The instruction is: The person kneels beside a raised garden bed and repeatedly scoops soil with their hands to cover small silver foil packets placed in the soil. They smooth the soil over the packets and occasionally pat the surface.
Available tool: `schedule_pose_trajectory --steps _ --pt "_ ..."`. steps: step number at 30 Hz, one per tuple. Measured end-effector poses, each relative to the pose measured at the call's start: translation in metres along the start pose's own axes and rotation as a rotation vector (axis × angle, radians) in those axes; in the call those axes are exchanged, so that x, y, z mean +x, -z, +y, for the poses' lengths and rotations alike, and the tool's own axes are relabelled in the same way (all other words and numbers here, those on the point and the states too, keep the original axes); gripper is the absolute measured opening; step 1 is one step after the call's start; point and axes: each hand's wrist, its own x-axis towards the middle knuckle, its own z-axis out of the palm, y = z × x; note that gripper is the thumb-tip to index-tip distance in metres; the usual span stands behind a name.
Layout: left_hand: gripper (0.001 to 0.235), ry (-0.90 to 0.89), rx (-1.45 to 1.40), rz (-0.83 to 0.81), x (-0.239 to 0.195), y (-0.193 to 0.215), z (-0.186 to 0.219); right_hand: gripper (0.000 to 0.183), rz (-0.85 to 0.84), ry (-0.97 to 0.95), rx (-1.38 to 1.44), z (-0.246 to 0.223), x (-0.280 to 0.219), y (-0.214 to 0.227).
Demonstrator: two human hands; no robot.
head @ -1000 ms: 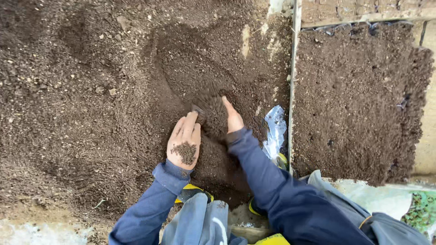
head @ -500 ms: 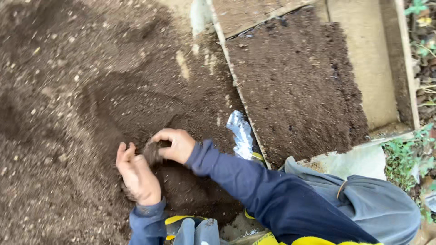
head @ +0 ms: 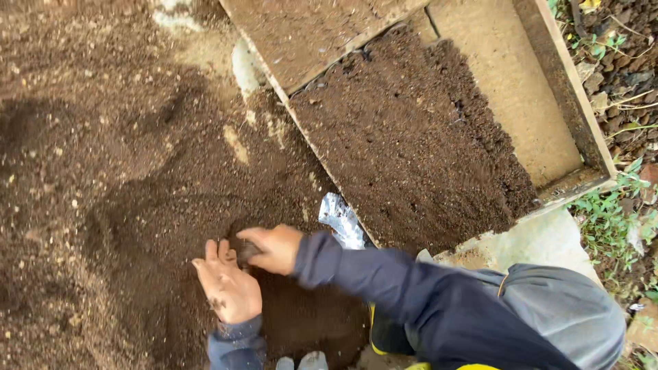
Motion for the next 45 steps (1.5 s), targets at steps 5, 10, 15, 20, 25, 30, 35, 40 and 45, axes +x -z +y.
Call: schedule_pose_trajectory --steps 5,10,15,20,25,30,35,40,45 --pt "0.078 0.335 0.186 -0.107 -0.017 -0.011 0.026 0.021 -0.153 -0.596 -0.803 0.026 0.031 0.248" --pt "0.065 0.347 0.211 0.06 -0.022 -0.007 0.036 0.025 0.233 -0.362 -0.857 0.163 0.052 0.387" --pt "0.062 0.343 0.196 -0.019 -0.012 0.01 0.015 0.062 -0.119 -0.408 -1.227 0.229 0.075 0.389" --pt "0.067 0.369 0.155 -0.113 -0.008 0.032 -0.001 0.038 0.178 -0.051 -1.061 0.249 0.049 0.371" --pt "0.06 0.249 0.118 -0.289 -0.024 0.054 -0.003 0.041 0.154 -0.32 -1.216 0.143 0.052 0.302" --pt "0.054 0.161 0.115 -0.365 -0.046 0.073 -0.013 0.026 -0.034 0.365 -1.172 0.115 0.008 0.098" --pt "0.05 -0.146 0.374 -0.572 -0.059 0.078 -0.031 0.019 0.054 0.489 -1.09 0.192 0.007 0.032" --pt "0.036 -0.476 0.757 -0.622 -0.067 0.035 0.018 0.019 -0.254 0.126 -0.372 0.104 -0.021 0.032" --pt "0.015 -0.29 0.56 -0.344 -0.032 0.047 -0.014 0.019 -0.295 0.107 -0.076 0.045 -0.034 0.019"
